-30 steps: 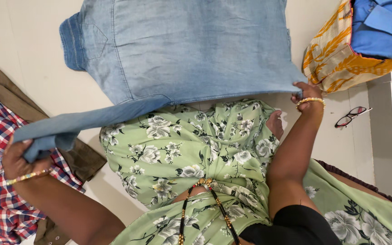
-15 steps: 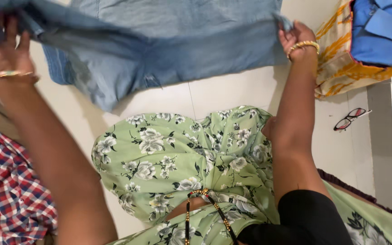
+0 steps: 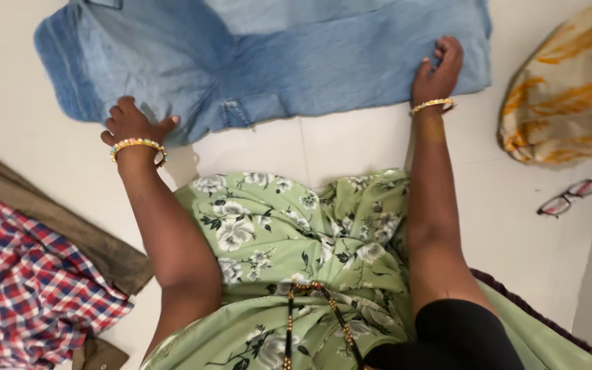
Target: The person folds a denim shirt by hand on the floor, smoothing the fabric and folding the body and sleeves inward.
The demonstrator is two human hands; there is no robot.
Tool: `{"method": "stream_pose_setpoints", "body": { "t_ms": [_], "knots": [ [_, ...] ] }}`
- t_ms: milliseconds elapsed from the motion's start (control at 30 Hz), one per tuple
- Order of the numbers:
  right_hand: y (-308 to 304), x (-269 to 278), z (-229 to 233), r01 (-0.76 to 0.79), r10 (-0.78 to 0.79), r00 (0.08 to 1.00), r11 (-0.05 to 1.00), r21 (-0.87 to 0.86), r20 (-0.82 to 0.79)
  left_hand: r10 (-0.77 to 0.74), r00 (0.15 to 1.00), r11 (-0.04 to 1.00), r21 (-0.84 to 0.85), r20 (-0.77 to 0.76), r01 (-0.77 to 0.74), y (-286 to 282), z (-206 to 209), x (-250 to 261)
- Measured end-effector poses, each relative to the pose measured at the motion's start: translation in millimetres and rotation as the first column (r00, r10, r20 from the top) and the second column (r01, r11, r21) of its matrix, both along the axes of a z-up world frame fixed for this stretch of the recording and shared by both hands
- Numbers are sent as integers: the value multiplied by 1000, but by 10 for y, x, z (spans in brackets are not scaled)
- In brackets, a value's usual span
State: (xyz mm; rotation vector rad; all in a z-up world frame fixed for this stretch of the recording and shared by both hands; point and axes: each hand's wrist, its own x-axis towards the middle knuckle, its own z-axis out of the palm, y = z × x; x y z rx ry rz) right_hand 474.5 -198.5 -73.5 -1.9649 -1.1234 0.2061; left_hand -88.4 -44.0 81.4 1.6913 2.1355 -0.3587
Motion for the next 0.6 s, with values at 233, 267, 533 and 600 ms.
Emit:
{"method": "stream_pose_setpoints", "body": {
  "t_ms": [233,267,533,600],
  "knots": [
    [73,-130,183,98,-25,961,961,-258,275,24,996,952,-305,84,3,189,-42,-171],
    [86,-177,238,105,-16,958,949,-298,287,57,984,956,-293,168,-5,191,-81,-227],
    [165,-307,354,145,34,934,873,-465,356,-19,918,997,74,397,-11,196,-351,-464],
    [175,-304,340,155,28,933,869,-471,358,4,921,990,125,390,-58,230,-388,-463]
  ]
}}
